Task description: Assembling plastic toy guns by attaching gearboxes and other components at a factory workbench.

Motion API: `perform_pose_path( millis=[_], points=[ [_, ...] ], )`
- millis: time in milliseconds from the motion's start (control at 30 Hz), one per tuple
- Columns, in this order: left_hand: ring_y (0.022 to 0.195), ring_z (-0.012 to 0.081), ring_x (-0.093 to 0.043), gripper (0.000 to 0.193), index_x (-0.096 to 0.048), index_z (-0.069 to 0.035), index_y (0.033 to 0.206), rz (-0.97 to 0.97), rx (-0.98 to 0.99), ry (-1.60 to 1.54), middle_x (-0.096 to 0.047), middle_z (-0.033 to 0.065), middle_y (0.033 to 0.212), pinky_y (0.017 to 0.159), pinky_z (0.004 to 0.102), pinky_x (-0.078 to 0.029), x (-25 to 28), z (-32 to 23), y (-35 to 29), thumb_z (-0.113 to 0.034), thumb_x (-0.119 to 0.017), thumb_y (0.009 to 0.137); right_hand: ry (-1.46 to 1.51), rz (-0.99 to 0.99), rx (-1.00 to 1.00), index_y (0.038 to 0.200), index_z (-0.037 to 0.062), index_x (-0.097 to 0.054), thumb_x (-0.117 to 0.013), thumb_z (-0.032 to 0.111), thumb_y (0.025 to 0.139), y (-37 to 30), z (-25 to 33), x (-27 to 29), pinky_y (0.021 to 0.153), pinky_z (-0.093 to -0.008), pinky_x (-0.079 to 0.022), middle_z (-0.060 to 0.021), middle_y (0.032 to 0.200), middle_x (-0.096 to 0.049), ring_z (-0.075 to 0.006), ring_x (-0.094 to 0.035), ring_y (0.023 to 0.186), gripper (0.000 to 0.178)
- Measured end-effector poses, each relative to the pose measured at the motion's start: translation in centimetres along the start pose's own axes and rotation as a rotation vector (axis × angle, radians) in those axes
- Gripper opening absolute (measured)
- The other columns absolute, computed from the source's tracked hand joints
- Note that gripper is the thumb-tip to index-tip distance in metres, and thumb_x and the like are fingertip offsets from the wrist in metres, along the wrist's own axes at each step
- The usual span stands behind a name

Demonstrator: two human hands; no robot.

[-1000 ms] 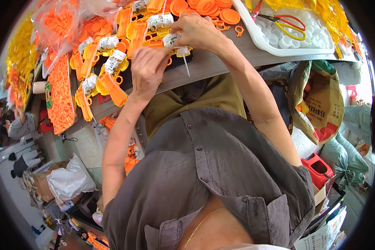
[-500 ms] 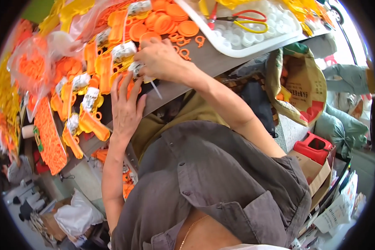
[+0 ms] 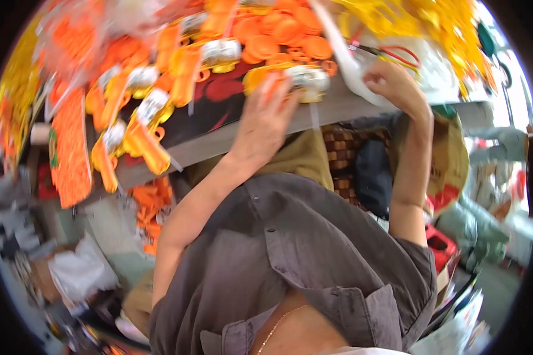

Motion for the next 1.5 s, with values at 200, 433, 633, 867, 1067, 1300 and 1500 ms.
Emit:
perform_pose_path(
  millis=[200, 433, 633, 867, 1067, 1300, 1500],
  points=[
    [0.130, 0.0336, -0.041, 0.048, -0.052, -0.005, 0.126, -0.142, 0.037, -0.108, -0.050, 0.0130, 0.134, 0.108, 0.0468, -0.032, -1.1, -0.3, 2.9, -0.013, -0.062, 0.080, 0.143, -0.069, 0.037, 0.093, -0.0008, -0.067, -0.067, 0.013, 0.084, -1.4, -1.2, 0.5, 0.073, -0.0306, -0.047, -0.0070, 0.090, -0.066, -0.0168, -0.061, 0.081, 0.016],
    [0.128, 0.0287, -0.043, 0.041, -0.061, -0.008, 0.116, -0.002, 0.148, 0.046, -0.051, 0.0102, 0.134, 0.110, 0.0494, -0.029, 9.4, 4.9, -6.9, -0.003, -0.064, 0.075, 0.478, -0.200, -0.048, 0.107, 0.0002, -0.066, -0.063, 0.016, 0.094, -2.7, -1.6, 2.6, 0.085, -0.0238, -0.040, -0.0014, 0.107, -0.063, -0.0093, -0.054, 0.096, 0.021],
    [0.139, 0.0300, -0.033, 0.038, -0.060, -0.004, 0.111, 0.278, 0.377, 0.288, -0.044, 0.0115, 0.143, 0.115, 0.0516, -0.023, 11.5, 6.2, -13.8, 0.004, -0.059, 0.074, 0.901, -0.203, 0.134, 0.113, -0.0010, -0.063, -0.056, 0.011, 0.096, -1.4, 9.2, 0.3, 0.077, -0.0210, -0.042, -0.0024, 0.107, -0.064, -0.0068, -0.054, 0.090, 0.022],
    [0.137, 0.0251, -0.040, 0.015, -0.060, -0.005, 0.093, 0.184, 0.378, 0.225, -0.057, 0.0085, 0.131, 0.113, 0.0490, -0.030, 12.2, 7.6, -16.0, -0.001, -0.064, 0.080, 1.851, 0.567, 0.022, 0.127, 0.0030, -0.051, -0.059, 0.023, 0.096, 4.0, 22.5, -14.8, 0.081, -0.0273, -0.051, -0.0185, 0.122, -0.060, -0.0173, -0.063, 0.095, 0.037],
    [0.112, 0.0218, -0.060, 0.007, -0.066, -0.008, 0.088, -0.091, 0.433, -0.048, -0.068, 0.0063, 0.107, 0.106, 0.0433, -0.036, 14.0, 9.1, -16.4, -0.007, -0.069, 0.082, 2.125, 0.723, -0.105, 0.139, 0.0005, -0.042, -0.054, 0.020, 0.099, 4.8, 24.1, -19.0, 0.089, -0.0301, -0.052, -0.0197, 0.130, -0.054, -0.0197, -0.062, 0.101, 0.046],
    [0.074, 0.0187, -0.062, 0.028, -0.069, -0.010, 0.113, -0.467, 0.584, -0.313, -0.068, 0.0038, 0.080, 0.080, 0.0323, -0.045, 12.5, 10.7, -12.4, -0.005, -0.068, 0.085, 2.128, 0.686, -0.175, 0.137, -0.0009, -0.044, -0.055, 0.016, 0.099, 4.7, 25.0, -19.0, 0.096, -0.0319, -0.052, -0.0165, 0.126, -0.057, -0.0217, -0.061, 0.107, 0.043],
    [0.073, 0.0164, -0.061, 0.024, -0.070, -0.009, 0.105, -0.495, 0.512, -0.162, -0.068, 0.0012, 0.078, 0.082, 0.0308, -0.041, 12.6, 10.4, -11.7, -0.008, -0.073, 0.082, 2.017, 0.535, -0.074, 0.137, 0.0001, -0.045, -0.058, 0.017, 0.098, 4.8, 23.9, -18.8, 0.089, -0.0284, -0.052, -0.0105, 0.118, -0.060, -0.0182, -0.061, 0.103, 0.045]
  ],
)
Point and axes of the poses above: each hand's wrist, its own y-axis towards the middle knuckle, its own x-axis out of the back of the hand, z = x × y, the point moved 6 cm from there along y, towards the middle knuckle
